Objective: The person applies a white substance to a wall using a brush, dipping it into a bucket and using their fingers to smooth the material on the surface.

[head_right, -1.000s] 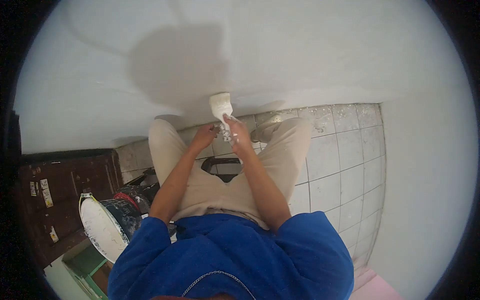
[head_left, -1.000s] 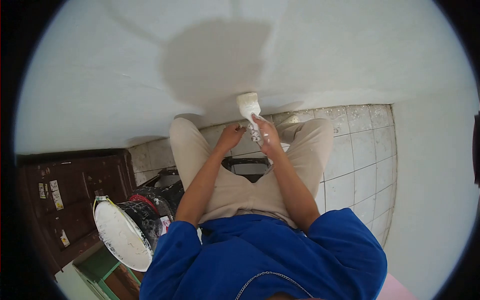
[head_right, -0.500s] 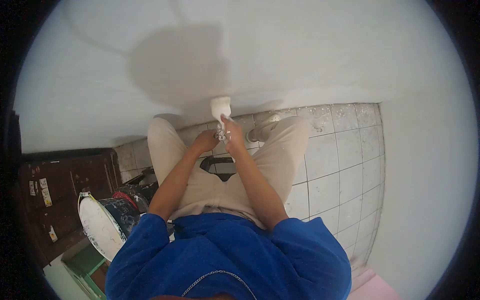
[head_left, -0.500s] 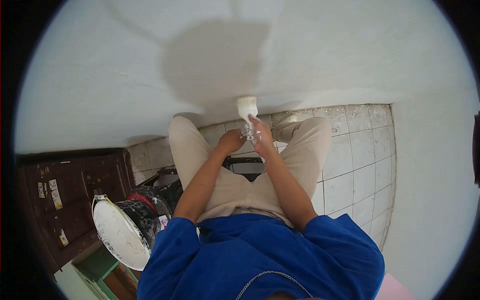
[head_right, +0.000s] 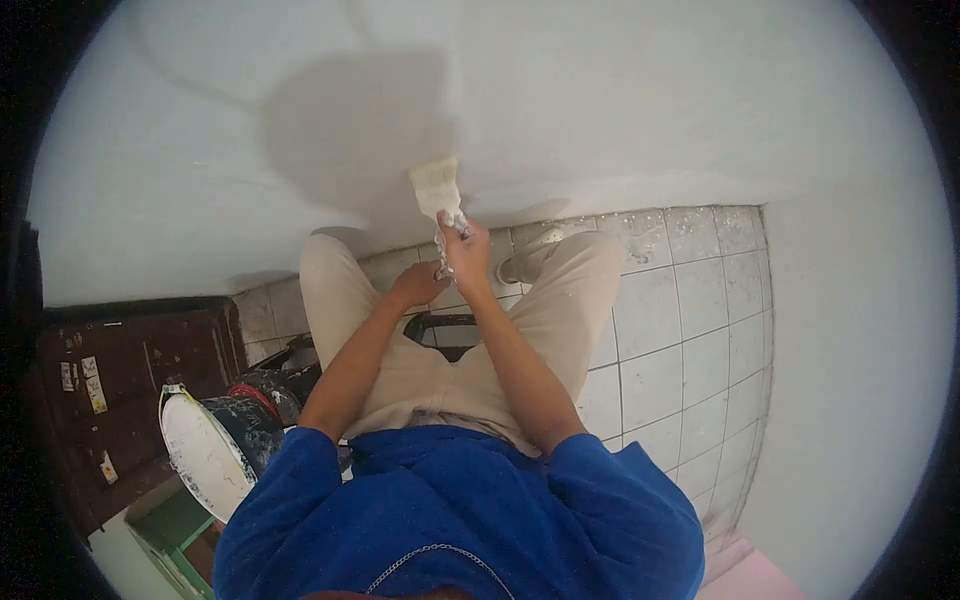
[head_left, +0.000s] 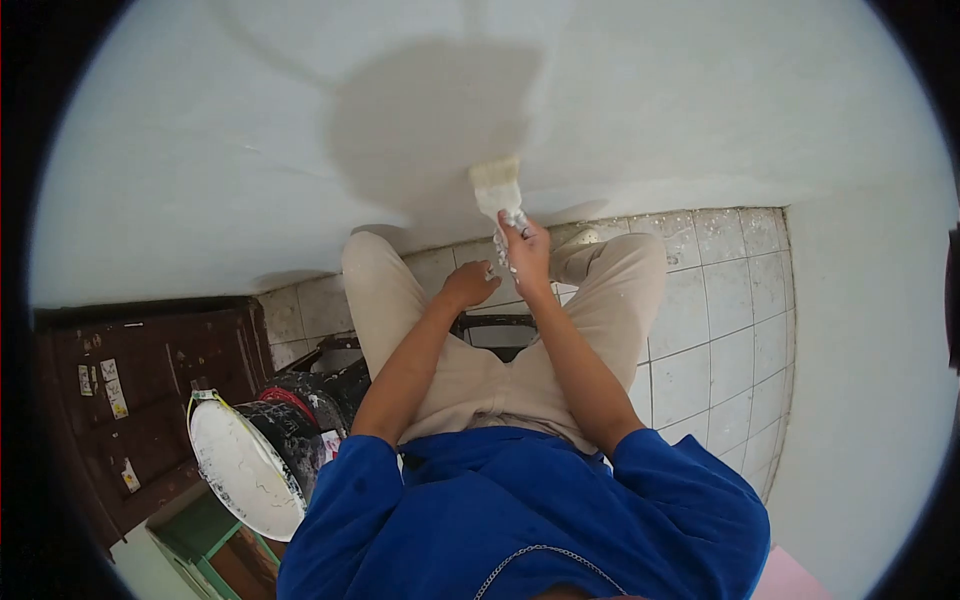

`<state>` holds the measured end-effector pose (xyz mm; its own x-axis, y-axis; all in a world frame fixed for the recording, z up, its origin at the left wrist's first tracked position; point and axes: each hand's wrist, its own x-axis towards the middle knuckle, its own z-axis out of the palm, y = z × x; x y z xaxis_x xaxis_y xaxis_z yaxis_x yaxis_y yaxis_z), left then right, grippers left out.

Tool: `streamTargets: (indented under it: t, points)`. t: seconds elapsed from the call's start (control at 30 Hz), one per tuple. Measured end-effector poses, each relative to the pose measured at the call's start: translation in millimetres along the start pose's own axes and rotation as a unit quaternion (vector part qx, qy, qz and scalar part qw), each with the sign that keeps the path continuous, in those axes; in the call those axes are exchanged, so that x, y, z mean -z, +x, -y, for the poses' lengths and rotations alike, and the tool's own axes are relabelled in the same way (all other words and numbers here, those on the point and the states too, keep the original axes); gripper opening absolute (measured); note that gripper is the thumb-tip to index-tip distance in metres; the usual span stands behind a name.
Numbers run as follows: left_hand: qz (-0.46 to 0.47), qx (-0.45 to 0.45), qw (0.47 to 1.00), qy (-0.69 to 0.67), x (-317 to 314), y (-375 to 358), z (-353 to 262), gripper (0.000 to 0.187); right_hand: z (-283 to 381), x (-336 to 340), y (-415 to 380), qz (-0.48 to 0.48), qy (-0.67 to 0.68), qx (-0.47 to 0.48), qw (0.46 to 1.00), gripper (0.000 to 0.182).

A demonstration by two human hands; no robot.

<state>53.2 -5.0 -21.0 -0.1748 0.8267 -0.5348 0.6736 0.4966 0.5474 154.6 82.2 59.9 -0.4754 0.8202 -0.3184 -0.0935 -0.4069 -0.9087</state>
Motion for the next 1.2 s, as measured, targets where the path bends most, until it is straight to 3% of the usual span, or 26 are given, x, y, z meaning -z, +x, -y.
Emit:
streamTargets:
  t: [0.07,0.2,0.3,0.4,0.5,0.7,0.83,0.9,0.97,1.03,1.13,1.2]
  points:
    - [0.004,-0.005,1.000,0.006,-4,1,2,0.047,-41,12,14,-0.021,-0.063,-0.081,0.994,0.024]
    - [0.011,0.021,1.000,0.009,1,3,-5,0.048,-112,45,40,-0.098,0.084,-0.218,0.967,0.032]
    - [0.013,0.027,1.000,0.005,6,-8,-8,0.048,-179,83,80,-0.106,0.037,-0.289,0.951,0.035]
    - [0.007,0.018,1.000,0.003,7,-9,-4,0.047,-132,77,63,-0.119,0.086,-0.299,0.943,0.034]
    - [0.009,0.014,1.000,0.008,7,-9,-2,0.047,-100,74,60,-0.071,0.100,-0.230,0.965,0.026]
    - [-0.005,-0.003,1.000,0.004,5,-8,0,0.047,-29,74,29,-0.009,0.121,-0.239,0.963,0.033]
    - [0.002,-0.003,1.000,0.008,0,-3,-6,0.047,-67,88,50,-0.094,0.098,-0.245,0.960,0.024]
    - [0.007,-0.006,1.000,0.013,0,-3,-8,0.046,-112,108,84,-0.094,0.101,-0.228,0.964,0.036]
    - [0.009,-0.015,1.000,0.019,-1,-7,-4,0.046,-111,103,90,-0.066,0.097,-0.218,0.969,0.044]
    - [0.014,-0.005,1.000,0.027,2,-11,1,0.046,-61,92,59,-0.022,0.081,-0.214,0.973,0.047]
    - [0.013,-0.004,1.000,0.024,8,-9,-2,0.046,-34,88,39,-0.055,0.070,-0.242,0.966,0.046]
    - [0.020,-0.003,1.000,0.016,9,-8,-5,0.047,-39,91,32,-0.055,0.053,-0.204,0.976,0.046]
